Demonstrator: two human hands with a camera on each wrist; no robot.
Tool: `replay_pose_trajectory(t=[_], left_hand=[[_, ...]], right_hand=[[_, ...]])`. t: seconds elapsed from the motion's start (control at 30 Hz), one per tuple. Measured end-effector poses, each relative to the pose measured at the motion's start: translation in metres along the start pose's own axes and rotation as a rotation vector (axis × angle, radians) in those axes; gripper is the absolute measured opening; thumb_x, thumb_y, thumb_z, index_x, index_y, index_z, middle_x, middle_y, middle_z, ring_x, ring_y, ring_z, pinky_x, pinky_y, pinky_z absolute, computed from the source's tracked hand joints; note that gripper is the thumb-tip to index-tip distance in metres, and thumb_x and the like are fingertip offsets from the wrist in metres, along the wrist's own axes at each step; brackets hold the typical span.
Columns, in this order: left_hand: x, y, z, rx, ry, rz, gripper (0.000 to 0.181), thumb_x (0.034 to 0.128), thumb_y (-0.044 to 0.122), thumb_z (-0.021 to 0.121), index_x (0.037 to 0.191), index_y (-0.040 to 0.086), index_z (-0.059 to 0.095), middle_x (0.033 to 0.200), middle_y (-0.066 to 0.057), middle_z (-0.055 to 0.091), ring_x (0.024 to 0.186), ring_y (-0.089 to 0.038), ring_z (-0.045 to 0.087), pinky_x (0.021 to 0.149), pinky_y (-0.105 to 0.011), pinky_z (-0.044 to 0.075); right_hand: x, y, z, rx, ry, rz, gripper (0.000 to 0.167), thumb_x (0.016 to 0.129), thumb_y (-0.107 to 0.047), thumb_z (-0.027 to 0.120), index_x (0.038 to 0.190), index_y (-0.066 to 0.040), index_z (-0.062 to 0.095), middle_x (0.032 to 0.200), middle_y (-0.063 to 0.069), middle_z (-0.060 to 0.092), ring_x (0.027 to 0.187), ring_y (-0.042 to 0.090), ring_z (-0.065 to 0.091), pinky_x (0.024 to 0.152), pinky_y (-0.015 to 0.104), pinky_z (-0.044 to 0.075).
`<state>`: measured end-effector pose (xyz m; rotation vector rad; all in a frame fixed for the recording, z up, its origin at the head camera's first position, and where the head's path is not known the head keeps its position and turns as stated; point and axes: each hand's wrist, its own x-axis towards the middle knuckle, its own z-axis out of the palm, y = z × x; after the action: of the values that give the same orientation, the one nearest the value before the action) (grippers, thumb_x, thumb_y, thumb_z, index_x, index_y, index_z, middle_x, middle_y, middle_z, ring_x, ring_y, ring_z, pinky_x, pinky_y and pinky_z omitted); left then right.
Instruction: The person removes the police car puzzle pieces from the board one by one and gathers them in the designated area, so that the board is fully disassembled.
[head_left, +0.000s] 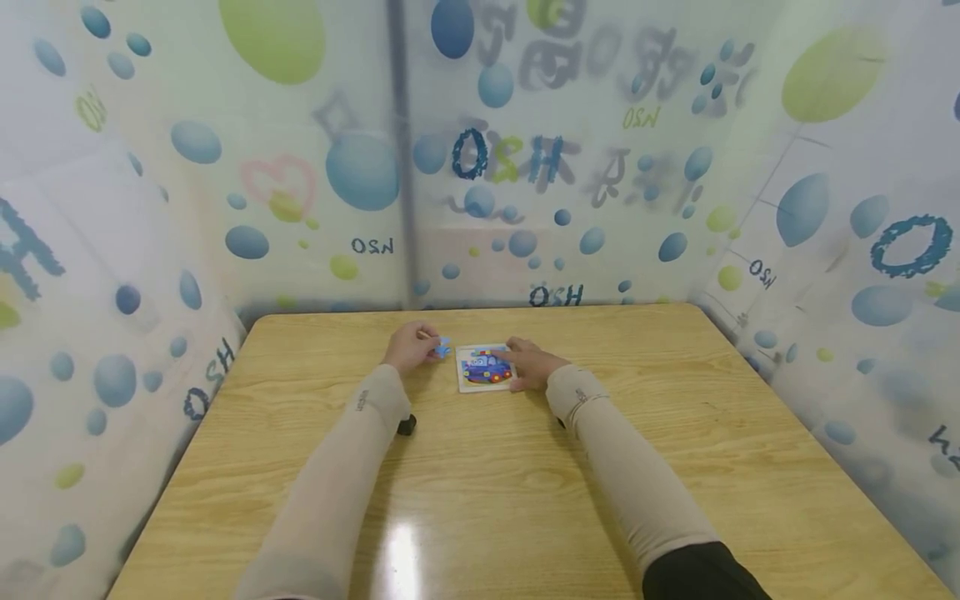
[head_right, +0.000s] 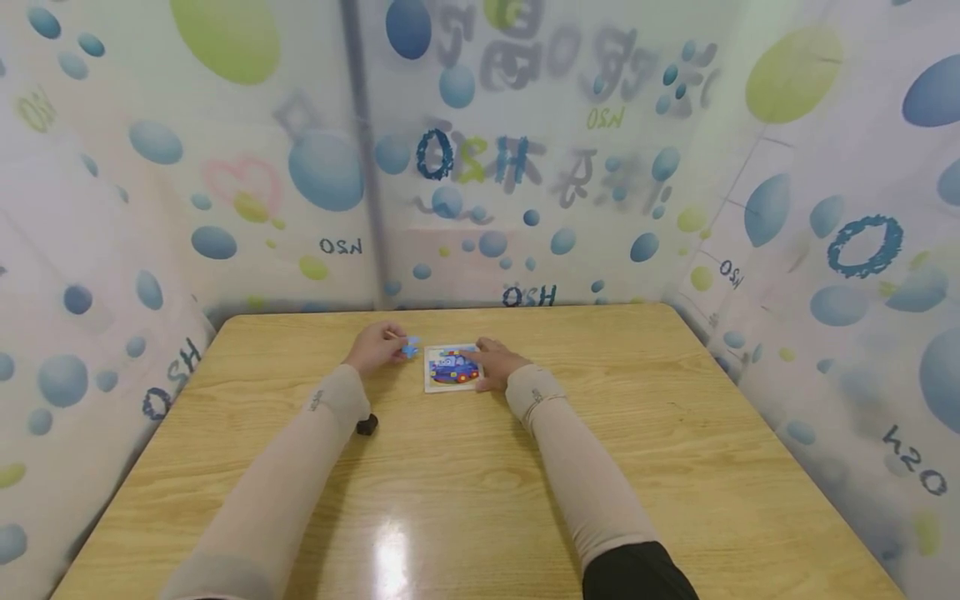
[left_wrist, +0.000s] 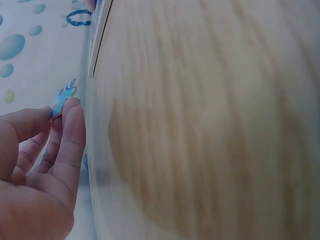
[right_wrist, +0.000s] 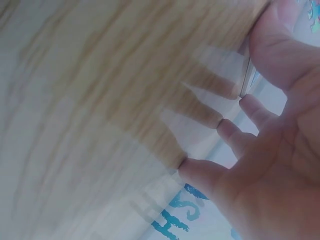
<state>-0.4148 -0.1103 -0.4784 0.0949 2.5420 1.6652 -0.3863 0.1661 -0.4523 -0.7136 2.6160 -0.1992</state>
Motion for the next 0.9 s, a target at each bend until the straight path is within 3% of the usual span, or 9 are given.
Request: replay_pose_trajectory(t=[0.3, 0.47, 0.9], left_hand=[[-0.003, -0.007, -0.010, 0.017, 0.011, -0.019, 0.014, 0.0993, 0.007, 0.064, 0.110, -0.002, 0.063, 0.101, -0.017, 0.066, 0.075, -0.016, 0.068, 0.071, -0.027, 0.061], [-0.004, -0.007, -0.013, 0.076, 0.015, -0.027, 0.013, 0.0971, 0.005, 0.067, 0.108, -0.003, 0.065, 0.098, -0.016, 0.068, 0.072, -0.015, 0.066, 0.069, -0.025, 0.060], [-0.010, 0.005, -0.017, 0.184, 0.047, -0.116, 0.011, 0.0937, 0.004, 0.071, 0.100, -0.005, 0.071, 0.099, -0.017, 0.070, 0.069, -0.013, 0.068, 0.065, -0.024, 0.059]], right_hand=[[0.004, 0.008, 0.003, 0.013, 0.041, -0.016, 0.080, 0.097, -0.030, 0.066, 0.163, -0.019, 0.021, 0.166, 0.022, 0.014, 0.153, 0.039, 0.011, 0.124, 0.052, 0.014], [0.004, 0.007, 0.003, 0.000, 0.032, -0.003, 0.080, 0.097, -0.031, 0.065, 0.163, -0.022, 0.020, 0.167, 0.020, 0.012, 0.154, 0.037, 0.009, 0.124, 0.052, 0.013], [0.003, 0.006, 0.005, 0.055, 0.029, 0.018, 0.080, 0.098, -0.028, 0.066, 0.163, -0.025, 0.020, 0.169, 0.015, 0.008, 0.155, 0.034, 0.006, 0.124, 0.052, 0.015]])
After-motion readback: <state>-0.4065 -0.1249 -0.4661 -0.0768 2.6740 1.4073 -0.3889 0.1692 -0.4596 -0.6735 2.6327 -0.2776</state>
